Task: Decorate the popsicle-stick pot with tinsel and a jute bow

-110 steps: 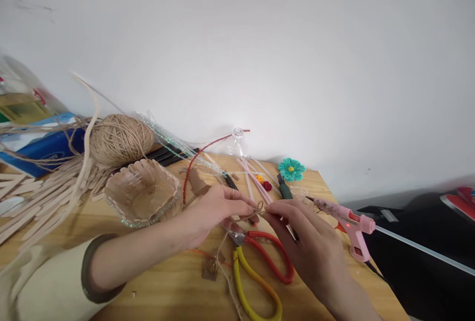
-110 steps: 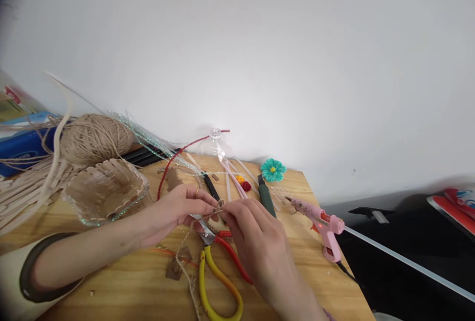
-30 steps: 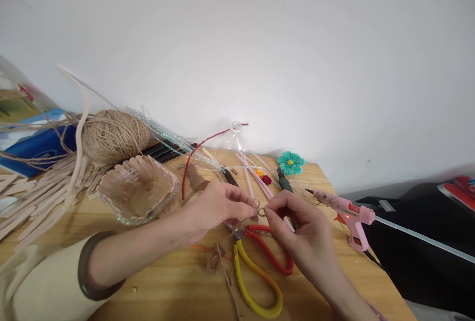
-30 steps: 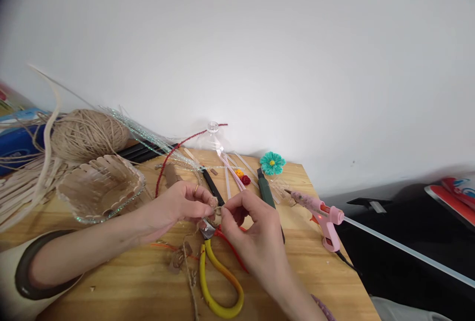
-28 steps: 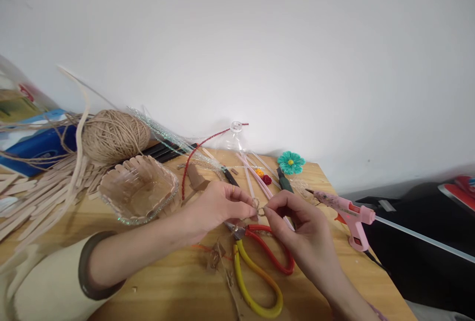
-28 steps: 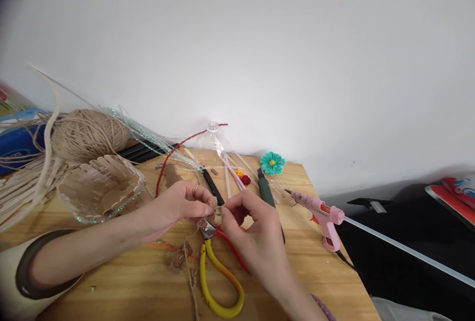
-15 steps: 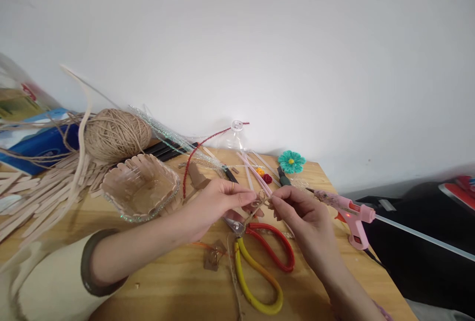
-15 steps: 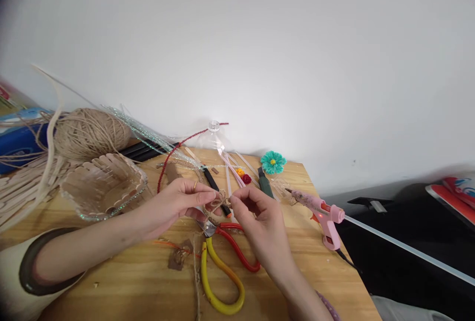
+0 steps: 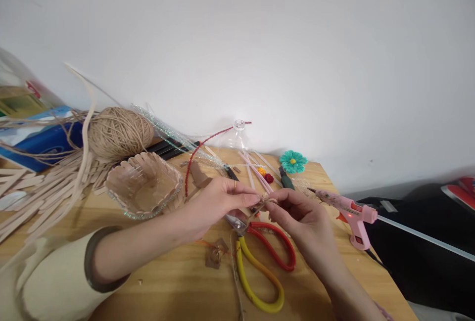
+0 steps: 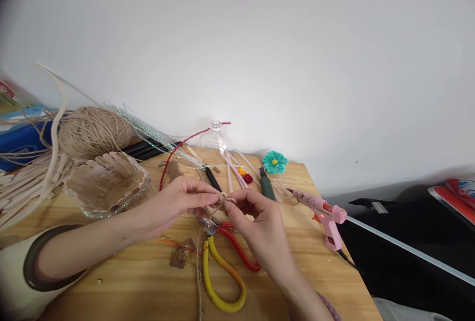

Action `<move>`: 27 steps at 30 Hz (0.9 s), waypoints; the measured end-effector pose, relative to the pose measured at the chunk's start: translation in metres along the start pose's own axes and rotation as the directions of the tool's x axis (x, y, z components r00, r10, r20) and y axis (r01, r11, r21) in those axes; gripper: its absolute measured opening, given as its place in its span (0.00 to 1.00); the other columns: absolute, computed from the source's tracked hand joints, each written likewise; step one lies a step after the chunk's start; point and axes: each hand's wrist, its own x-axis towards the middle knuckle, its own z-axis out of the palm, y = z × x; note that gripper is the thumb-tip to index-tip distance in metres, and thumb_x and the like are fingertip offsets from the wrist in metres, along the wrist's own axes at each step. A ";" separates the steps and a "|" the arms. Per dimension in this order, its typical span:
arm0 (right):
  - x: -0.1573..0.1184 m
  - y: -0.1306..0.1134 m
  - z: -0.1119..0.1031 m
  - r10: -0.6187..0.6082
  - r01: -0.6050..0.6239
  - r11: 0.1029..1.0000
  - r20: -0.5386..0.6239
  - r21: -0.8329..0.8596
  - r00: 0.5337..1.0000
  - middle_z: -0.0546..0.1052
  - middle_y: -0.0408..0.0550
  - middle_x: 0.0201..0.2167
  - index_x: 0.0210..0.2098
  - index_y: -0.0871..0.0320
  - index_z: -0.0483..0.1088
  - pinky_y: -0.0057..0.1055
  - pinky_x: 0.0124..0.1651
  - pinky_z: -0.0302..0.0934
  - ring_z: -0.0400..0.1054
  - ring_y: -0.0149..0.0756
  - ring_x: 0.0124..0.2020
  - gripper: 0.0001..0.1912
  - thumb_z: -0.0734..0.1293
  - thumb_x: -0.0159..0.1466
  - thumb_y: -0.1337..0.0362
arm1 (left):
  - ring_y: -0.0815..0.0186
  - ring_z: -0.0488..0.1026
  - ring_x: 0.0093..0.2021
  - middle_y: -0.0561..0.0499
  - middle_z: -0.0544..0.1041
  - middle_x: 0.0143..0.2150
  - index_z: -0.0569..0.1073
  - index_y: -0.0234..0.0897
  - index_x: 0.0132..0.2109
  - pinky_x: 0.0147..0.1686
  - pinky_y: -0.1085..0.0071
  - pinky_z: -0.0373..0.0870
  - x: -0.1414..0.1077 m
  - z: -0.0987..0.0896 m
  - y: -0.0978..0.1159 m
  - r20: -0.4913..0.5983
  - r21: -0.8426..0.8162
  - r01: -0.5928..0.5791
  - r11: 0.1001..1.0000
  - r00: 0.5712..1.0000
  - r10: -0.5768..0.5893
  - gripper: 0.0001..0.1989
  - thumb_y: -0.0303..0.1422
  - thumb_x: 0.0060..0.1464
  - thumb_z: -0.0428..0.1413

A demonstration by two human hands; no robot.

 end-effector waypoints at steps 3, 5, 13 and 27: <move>-0.001 -0.003 0.000 0.038 -0.039 0.997 0.017 0.061 0.999 0.71 0.41 0.20 0.25 0.59 0.71 0.22 0.22 0.58 0.63 0.27 0.21 0.07 0.68 0.56 0.61 | 0.70 0.71 0.32 0.50 0.79 0.30 0.79 0.36 0.29 0.34 0.75 0.67 -0.002 0.000 0.001 0.014 0.005 -0.022 1.000 1.000 0.022 0.05 0.32 0.44 0.61; -0.002 -0.003 0.001 0.048 -0.050 0.995 0.019 0.081 0.999 0.72 0.41 0.20 0.25 0.59 0.72 0.22 0.22 0.59 0.63 0.27 0.21 0.08 0.69 0.55 0.61 | 0.71 0.71 0.32 0.51 0.79 0.30 0.80 0.37 0.30 0.34 0.75 0.66 -0.003 0.000 0.001 0.036 0.014 -0.036 0.999 0.999 0.035 0.04 0.32 0.44 0.61; 0.000 0.006 -0.005 0.018 -0.028 0.982 0.053 0.187 0.998 0.75 0.43 0.26 0.33 0.56 0.74 0.25 0.33 0.64 0.68 0.30 0.28 0.10 0.67 0.58 0.57 | 0.71 0.70 0.31 0.51 0.78 0.31 0.79 0.36 0.31 0.34 0.74 0.65 0.003 -0.003 0.000 0.012 -0.058 -0.055 0.997 0.998 0.055 0.08 0.36 0.45 0.62; 0.001 0.007 0.004 0.136 -0.131 0.986 -0.045 0.099 0.990 0.72 0.42 0.24 0.28 0.58 0.72 0.23 0.27 0.57 0.61 0.28 0.25 0.11 0.70 0.54 0.56 | 0.67 0.73 0.37 0.52 0.79 0.34 0.80 0.40 0.36 0.42 0.71 0.65 0.001 -0.002 -0.005 -0.021 0.285 -0.268 0.920 0.958 0.286 0.07 0.34 0.49 0.58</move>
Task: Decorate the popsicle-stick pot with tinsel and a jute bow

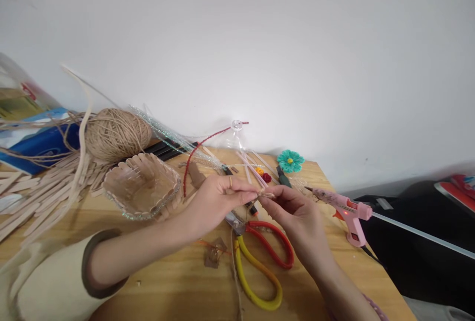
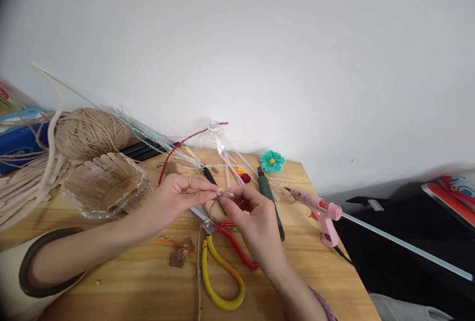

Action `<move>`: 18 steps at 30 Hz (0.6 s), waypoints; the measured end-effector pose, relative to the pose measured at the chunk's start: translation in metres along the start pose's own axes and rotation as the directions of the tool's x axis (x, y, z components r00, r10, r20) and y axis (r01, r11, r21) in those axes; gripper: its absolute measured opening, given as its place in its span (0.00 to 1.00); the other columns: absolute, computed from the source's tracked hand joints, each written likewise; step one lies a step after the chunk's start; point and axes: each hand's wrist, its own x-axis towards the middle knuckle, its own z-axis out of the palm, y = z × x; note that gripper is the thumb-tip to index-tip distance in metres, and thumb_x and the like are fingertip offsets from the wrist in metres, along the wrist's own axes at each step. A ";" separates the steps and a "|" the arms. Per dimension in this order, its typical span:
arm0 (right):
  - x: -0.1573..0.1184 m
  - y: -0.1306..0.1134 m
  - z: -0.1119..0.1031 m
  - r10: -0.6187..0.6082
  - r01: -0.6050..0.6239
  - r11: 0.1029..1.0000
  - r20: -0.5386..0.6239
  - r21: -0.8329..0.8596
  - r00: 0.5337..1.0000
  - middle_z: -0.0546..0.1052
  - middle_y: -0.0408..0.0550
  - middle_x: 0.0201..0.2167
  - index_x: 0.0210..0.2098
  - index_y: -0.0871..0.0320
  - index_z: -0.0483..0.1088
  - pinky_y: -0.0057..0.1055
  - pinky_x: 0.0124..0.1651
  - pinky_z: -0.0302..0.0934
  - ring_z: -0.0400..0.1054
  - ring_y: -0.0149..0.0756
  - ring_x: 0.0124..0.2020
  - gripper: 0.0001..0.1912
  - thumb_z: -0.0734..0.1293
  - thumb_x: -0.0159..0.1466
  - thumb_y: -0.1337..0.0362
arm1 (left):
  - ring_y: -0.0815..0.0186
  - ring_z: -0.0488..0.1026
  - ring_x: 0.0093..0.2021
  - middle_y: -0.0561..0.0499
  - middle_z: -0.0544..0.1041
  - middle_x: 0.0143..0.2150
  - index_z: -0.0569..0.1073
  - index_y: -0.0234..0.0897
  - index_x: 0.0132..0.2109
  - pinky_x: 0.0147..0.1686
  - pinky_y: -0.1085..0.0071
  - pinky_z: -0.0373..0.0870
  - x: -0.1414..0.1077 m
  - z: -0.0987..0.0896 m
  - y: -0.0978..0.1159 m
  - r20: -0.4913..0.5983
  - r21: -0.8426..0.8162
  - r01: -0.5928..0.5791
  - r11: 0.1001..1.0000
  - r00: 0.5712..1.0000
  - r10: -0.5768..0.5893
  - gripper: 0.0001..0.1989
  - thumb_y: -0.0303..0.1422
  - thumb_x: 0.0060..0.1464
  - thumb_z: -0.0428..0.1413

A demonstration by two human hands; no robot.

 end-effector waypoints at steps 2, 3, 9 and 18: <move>-0.001 0.000 0.000 0.007 -0.007 1.000 -0.002 -0.013 1.000 0.71 0.42 0.23 0.27 0.59 0.72 0.24 0.26 0.56 0.60 0.28 0.24 0.11 0.69 0.54 0.56 | 0.68 0.72 0.37 0.53 0.78 0.34 0.80 0.41 0.35 0.39 0.73 0.66 -0.002 0.001 0.002 -0.021 0.067 -0.109 0.992 0.994 0.111 0.07 0.30 0.50 0.57; -0.001 0.001 0.000 0.009 -0.009 1.000 -0.004 -0.020 1.000 0.71 0.42 0.23 0.27 0.59 0.73 0.24 0.26 0.55 0.60 0.28 0.24 0.12 0.69 0.54 0.56 | 0.68 0.71 0.36 0.53 0.78 0.33 0.80 0.42 0.35 0.38 0.74 0.66 -0.002 0.001 0.002 -0.027 0.103 -0.161 0.982 0.986 0.165 0.07 0.29 0.50 0.57; -0.002 0.005 0.000 -0.008 0.007 0.999 -0.028 -0.038 1.000 0.74 0.43 0.24 0.28 0.58 0.74 0.25 0.25 0.54 0.60 0.27 0.23 0.11 0.69 0.54 0.56 | 0.68 0.69 0.35 0.53 0.78 0.31 0.80 0.41 0.34 0.38 0.73 0.65 -0.003 0.000 0.002 -0.038 0.276 -0.302 0.912 0.945 0.324 0.07 0.26 0.50 0.58; -0.006 0.001 0.004 -0.369 0.347 0.898 -0.033 -0.271 0.929 0.69 0.40 0.19 0.25 0.58 0.71 0.24 0.25 0.55 0.57 0.26 0.21 0.05 0.66 0.57 0.66 | 0.66 0.69 0.36 0.50 0.78 0.32 0.79 0.37 0.38 0.40 0.70 0.65 -0.005 0.000 0.004 -0.030 0.370 -0.301 0.879 0.942 0.335 0.08 0.27 0.51 0.56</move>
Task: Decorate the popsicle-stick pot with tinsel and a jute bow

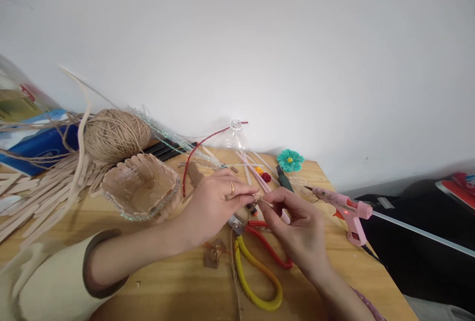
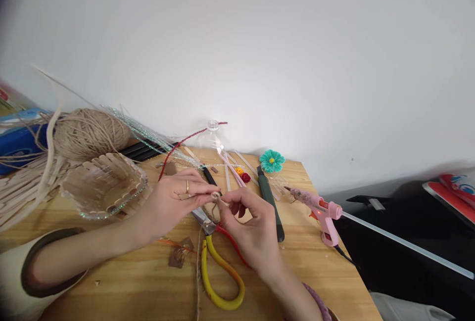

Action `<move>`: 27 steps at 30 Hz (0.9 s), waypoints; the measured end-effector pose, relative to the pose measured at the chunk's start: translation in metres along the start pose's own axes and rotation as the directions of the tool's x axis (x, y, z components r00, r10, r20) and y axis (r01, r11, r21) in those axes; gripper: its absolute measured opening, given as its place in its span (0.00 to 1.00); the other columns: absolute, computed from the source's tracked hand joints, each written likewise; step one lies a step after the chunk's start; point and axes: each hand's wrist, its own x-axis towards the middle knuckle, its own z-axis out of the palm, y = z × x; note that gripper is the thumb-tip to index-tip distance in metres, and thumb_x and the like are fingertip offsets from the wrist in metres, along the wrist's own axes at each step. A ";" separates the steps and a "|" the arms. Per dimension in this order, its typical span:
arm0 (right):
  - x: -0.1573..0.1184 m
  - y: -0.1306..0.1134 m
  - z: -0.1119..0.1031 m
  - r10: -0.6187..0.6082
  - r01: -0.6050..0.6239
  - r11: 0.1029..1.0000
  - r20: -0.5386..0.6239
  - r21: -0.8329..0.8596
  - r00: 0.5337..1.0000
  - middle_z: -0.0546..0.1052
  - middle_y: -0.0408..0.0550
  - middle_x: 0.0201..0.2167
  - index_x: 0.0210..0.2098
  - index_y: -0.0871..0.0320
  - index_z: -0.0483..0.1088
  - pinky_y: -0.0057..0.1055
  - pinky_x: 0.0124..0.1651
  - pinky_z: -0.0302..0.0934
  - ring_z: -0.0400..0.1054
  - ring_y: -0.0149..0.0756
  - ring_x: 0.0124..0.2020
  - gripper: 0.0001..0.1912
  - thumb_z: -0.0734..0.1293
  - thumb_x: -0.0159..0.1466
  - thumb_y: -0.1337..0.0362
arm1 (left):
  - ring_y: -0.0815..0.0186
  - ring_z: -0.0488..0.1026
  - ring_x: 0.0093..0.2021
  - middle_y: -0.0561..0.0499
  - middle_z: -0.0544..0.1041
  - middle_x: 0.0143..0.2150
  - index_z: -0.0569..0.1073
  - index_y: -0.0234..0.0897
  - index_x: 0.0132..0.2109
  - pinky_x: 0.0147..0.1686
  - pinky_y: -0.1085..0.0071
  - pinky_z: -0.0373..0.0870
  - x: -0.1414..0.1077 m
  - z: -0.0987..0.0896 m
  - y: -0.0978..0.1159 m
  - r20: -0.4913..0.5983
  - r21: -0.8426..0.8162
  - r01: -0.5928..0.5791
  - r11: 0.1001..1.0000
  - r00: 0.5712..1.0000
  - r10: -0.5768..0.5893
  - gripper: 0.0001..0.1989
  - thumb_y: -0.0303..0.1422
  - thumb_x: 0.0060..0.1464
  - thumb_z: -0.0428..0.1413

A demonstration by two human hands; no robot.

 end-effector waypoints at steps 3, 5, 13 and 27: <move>0.000 0.000 -0.002 0.052 -0.053 0.998 0.020 0.028 0.998 0.70 0.40 0.20 0.24 0.58 0.70 0.24 0.24 0.55 0.58 0.27 0.21 0.06 0.65 0.57 0.65 | 0.67 0.70 0.37 0.51 0.77 0.35 0.78 0.39 0.42 0.41 0.70 0.66 0.001 -0.002 0.005 0.023 -0.026 0.068 0.997 0.997 -0.068 0.11 0.27 0.50 0.56; 0.001 0.001 -0.003 0.153 -0.158 0.985 0.064 0.074 0.986 0.70 0.41 0.20 0.24 0.58 0.70 0.25 0.24 0.55 0.58 0.27 0.21 0.08 0.66 0.57 0.62 | 0.67 0.70 0.38 0.51 0.77 0.37 0.78 0.39 0.40 0.40 0.71 0.66 0.002 -0.004 0.008 0.077 -0.069 0.124 0.990 0.990 -0.119 0.11 0.28 0.49 0.55; 0.002 0.002 -0.001 0.234 -0.246 0.965 0.129 0.086 0.964 0.67 0.39 0.20 0.26 0.58 0.65 0.24 0.22 0.54 0.59 0.26 0.20 0.11 0.67 0.57 0.57 | 0.71 0.69 0.28 0.55 0.75 0.26 0.75 0.34 0.29 0.32 0.74 0.64 0.011 -0.005 0.000 0.197 -0.229 0.481 0.846 0.874 -0.443 0.04 0.31 0.43 0.58; -0.007 0.017 -0.002 -0.696 0.772 0.414 0.379 -0.482 0.610 0.72 0.49 0.28 0.40 0.63 0.69 0.31 0.32 0.63 0.66 0.35 0.31 0.10 0.65 0.58 0.75 | 0.70 0.71 0.31 0.52 0.76 0.30 0.76 0.34 0.30 0.31 0.73 0.67 0.011 -0.004 0.004 0.225 -0.525 0.558 0.643 0.820 -0.527 0.05 0.29 0.41 0.61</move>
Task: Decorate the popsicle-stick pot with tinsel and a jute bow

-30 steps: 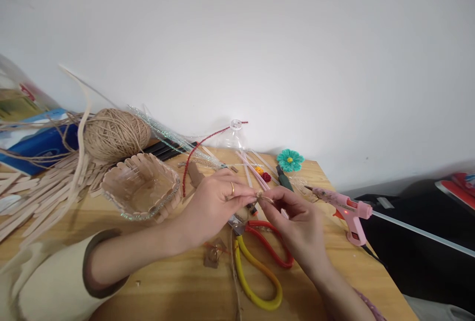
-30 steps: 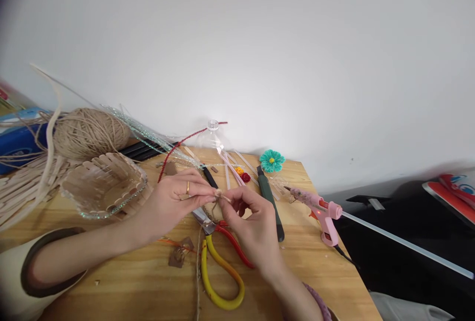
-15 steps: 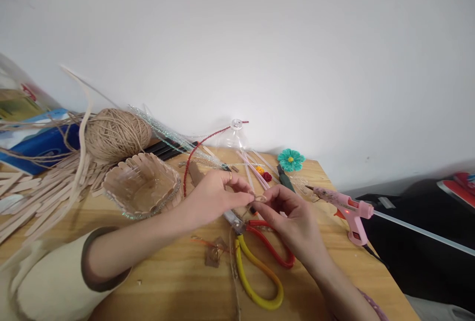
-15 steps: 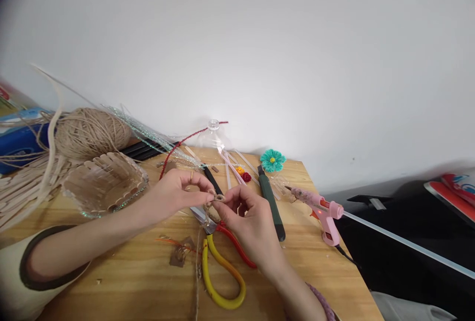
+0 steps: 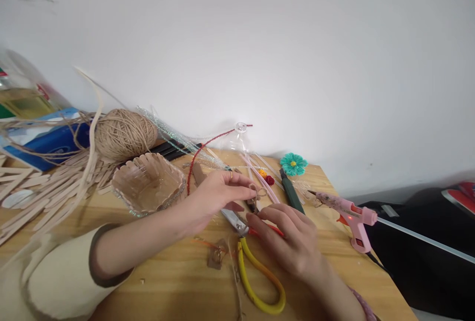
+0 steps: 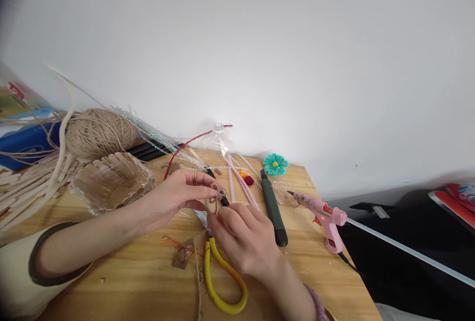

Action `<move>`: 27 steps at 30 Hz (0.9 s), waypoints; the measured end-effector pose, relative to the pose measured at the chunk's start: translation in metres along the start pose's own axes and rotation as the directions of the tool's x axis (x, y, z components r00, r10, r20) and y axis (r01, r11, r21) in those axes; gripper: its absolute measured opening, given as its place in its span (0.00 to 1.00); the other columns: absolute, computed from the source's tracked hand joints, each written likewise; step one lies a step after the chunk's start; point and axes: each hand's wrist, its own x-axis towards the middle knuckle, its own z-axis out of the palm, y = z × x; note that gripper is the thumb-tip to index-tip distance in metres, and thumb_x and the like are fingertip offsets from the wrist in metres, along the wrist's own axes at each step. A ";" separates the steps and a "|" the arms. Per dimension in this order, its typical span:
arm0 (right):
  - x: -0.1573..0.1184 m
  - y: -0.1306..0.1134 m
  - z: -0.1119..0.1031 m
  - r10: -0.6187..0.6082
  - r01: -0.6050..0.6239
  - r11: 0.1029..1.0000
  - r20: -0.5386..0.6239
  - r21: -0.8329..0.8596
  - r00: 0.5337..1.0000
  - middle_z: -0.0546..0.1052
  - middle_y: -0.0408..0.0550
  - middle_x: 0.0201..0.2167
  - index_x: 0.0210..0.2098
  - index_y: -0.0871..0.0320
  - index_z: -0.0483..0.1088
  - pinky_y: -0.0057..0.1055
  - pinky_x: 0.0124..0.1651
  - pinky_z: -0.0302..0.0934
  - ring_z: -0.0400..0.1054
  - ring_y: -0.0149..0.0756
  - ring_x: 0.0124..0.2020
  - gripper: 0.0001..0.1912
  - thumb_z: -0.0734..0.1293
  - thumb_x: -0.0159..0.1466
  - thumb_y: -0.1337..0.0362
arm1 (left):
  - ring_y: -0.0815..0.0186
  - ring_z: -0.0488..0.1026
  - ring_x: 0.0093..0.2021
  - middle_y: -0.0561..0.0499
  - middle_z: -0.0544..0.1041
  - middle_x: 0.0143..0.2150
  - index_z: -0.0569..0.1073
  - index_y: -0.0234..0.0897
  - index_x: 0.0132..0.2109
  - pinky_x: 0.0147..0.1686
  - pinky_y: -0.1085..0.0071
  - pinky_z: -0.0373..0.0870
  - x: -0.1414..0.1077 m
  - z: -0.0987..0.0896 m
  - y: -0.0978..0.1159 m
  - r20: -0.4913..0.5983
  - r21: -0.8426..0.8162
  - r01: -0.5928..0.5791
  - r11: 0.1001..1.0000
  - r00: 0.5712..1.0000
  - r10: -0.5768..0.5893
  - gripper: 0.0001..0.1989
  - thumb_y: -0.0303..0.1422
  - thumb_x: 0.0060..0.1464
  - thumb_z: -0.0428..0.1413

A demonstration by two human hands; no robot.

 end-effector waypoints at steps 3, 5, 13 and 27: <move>-0.003 0.002 0.000 0.079 -0.077 0.989 -0.008 0.127 0.997 0.71 0.50 0.31 0.40 0.61 0.68 0.30 0.33 0.63 0.66 0.34 0.33 0.12 0.64 0.57 0.77 | 0.70 0.71 0.31 0.53 0.75 0.28 0.75 0.34 0.28 0.31 0.73 0.67 -0.002 -0.001 0.001 -0.007 0.003 -0.009 1.000 1.000 0.009 0.04 0.29 0.41 0.61; -0.005 0.003 0.001 0.151 -0.145 0.970 -0.017 0.196 0.988 0.71 0.49 0.32 0.40 0.60 0.67 0.28 0.32 0.63 0.66 0.32 0.33 0.13 0.63 0.57 0.79 | 0.71 0.70 0.31 0.53 0.75 0.29 0.75 0.34 0.29 0.31 0.74 0.67 -0.003 -0.002 0.001 -0.004 -0.014 -0.012 1.000 1.000 0.012 0.05 0.30 0.41 0.61; -0.004 0.009 -0.004 0.226 -0.221 0.943 0.010 0.249 0.974 0.71 0.49 0.33 0.39 0.57 0.66 0.28 0.34 0.64 0.67 0.32 0.33 0.12 0.63 0.58 0.78 | 0.69 0.69 0.32 0.52 0.73 0.29 0.76 0.33 0.29 0.29 0.73 0.67 -0.004 -0.002 0.004 0.038 -0.047 -0.005 0.999 0.999 0.007 0.10 0.35 0.39 0.63; -0.053 -0.007 -0.056 0.453 -0.462 0.883 0.103 0.083 0.885 0.78 0.48 0.34 0.39 0.55 0.72 0.30 0.36 0.68 0.73 0.36 0.34 0.11 0.62 0.59 0.72 | 0.70 0.70 0.31 0.51 0.76 0.31 0.76 0.34 0.30 0.28 0.75 0.66 -0.004 0.000 -0.005 0.033 0.098 0.036 0.995 0.999 -0.040 0.08 0.31 0.39 0.63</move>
